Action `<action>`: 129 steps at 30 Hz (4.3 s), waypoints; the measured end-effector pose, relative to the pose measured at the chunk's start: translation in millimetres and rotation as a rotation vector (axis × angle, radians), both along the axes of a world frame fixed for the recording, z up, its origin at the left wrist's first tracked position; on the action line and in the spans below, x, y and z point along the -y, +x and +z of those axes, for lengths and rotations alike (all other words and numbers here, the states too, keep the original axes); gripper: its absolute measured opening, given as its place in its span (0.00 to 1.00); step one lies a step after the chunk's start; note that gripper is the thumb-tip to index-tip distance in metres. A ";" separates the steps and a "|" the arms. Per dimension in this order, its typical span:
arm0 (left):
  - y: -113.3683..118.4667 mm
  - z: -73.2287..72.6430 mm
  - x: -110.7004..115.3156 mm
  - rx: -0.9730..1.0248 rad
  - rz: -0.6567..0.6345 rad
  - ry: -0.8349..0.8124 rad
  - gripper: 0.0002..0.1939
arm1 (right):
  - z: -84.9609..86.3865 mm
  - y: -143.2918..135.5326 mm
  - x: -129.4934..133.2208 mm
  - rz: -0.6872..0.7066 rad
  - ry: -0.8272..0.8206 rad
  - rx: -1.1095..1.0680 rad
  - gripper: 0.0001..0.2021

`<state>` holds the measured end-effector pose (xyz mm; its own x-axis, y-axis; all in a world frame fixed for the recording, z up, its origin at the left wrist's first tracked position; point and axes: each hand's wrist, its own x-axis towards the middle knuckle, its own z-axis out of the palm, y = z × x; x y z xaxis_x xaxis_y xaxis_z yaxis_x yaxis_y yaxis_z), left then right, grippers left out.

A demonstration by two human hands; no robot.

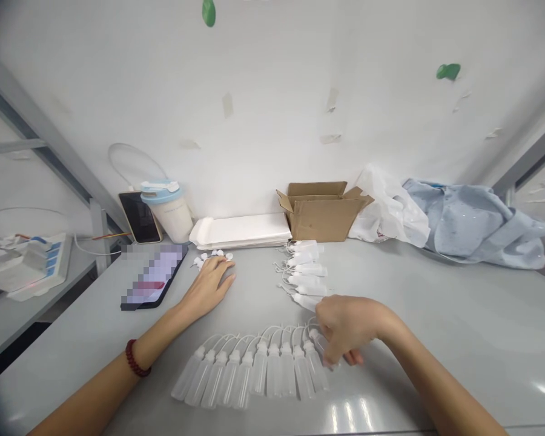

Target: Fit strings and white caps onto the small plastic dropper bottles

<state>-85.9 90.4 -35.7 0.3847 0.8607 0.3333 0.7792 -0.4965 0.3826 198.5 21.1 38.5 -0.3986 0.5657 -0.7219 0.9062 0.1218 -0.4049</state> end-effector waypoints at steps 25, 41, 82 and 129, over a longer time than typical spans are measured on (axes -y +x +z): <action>30.9 42.3 47.7 0.776 -0.215 -0.760 0.12 | -16.4 -36.7 -0.7 -0.041 0.657 -0.596 0.09; 30.9 44.4 53.0 0.812 -0.286 -0.735 0.06 | -15.1 -47.5 10.5 0.024 0.623 -0.583 0.10; 34.8 52.3 61.6 0.896 -0.270 -0.678 0.07 | -30.9 -49.1 7.3 -0.639 -0.200 -1.168 0.14; 35.0 51.1 65.6 0.616 -0.231 -0.713 0.17 | -24.9 -56.0 12.0 -0.476 0.469 -0.867 0.23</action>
<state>-50.9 24.8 15.4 0.5020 0.8641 -0.0377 0.2541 -0.1056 0.9614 142.5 9.2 13.6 -0.3349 0.9419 0.0259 0.3304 0.1431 -0.9329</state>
